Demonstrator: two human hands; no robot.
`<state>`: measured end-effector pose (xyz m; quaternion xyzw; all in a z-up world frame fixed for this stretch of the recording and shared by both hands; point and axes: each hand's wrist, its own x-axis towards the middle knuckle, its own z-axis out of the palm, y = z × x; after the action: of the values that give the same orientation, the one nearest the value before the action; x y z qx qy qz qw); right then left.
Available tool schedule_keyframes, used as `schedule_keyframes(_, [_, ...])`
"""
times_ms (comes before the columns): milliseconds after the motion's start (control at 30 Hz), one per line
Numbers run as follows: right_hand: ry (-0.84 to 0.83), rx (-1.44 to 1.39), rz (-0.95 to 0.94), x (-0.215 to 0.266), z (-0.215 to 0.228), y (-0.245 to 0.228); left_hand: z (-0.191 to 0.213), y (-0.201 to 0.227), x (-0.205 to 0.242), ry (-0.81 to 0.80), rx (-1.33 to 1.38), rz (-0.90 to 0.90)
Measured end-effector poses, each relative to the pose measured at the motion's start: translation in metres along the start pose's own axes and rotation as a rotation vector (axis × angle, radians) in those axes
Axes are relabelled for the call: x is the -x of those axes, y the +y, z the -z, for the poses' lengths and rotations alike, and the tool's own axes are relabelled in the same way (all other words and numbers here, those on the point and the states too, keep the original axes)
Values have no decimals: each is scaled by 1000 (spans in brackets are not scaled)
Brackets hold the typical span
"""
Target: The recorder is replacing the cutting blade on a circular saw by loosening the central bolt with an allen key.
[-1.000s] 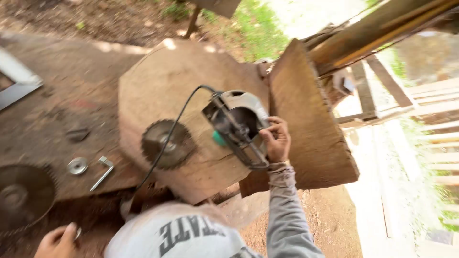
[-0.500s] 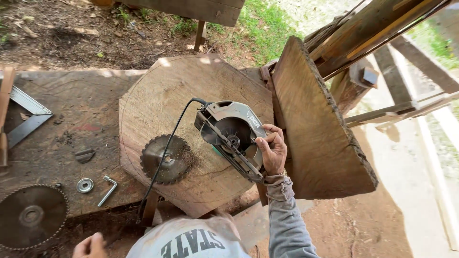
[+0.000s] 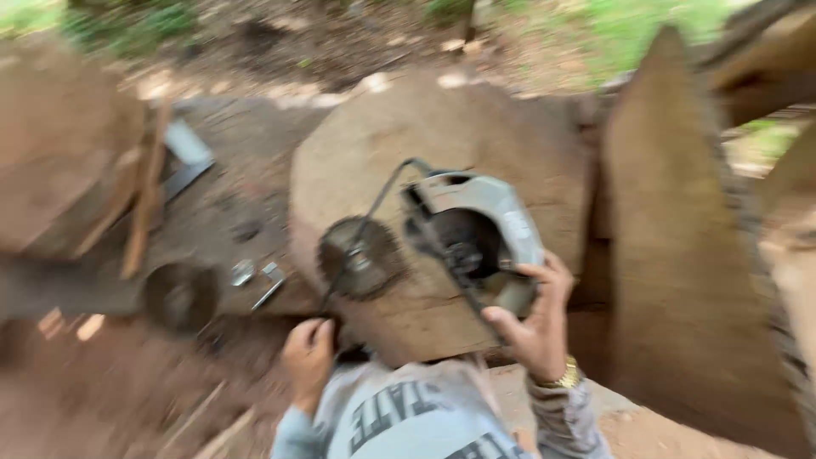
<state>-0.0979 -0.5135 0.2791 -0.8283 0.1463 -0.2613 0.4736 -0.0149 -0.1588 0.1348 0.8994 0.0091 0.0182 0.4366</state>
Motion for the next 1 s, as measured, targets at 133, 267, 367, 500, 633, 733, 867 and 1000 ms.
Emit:
schedule_keyframes(133, [-26,-172,-25,16,-15,21,16,26,0,3,41,47])
schedule_keyframes(267, [82,-188,25,5,-20,4,26,10,-11,61,-20,150])
schedule_keyframes(367, [96,-251,49,16,-26,23,37,-24,-33,141,-51,195])
schedule_keyframes(500, [121,-262,5,23,-17,45,39,-54,-61,218,-130,33])
schedule_keyframes(633, [147,-229,-40,17,-21,21,43,9,-85,85,-126,-79])
schedule_keyframes(733, [160,-241,-64,17,-23,17,31,34,-111,10,-145,-258])
schedule_keyframes(867, [169,-283,-107,21,-23,21,0,50,-147,-166,-222,-415])
schedule_keyframes(1000, [184,-307,-105,18,-25,19,-29,62,-179,-358,-316,-499])
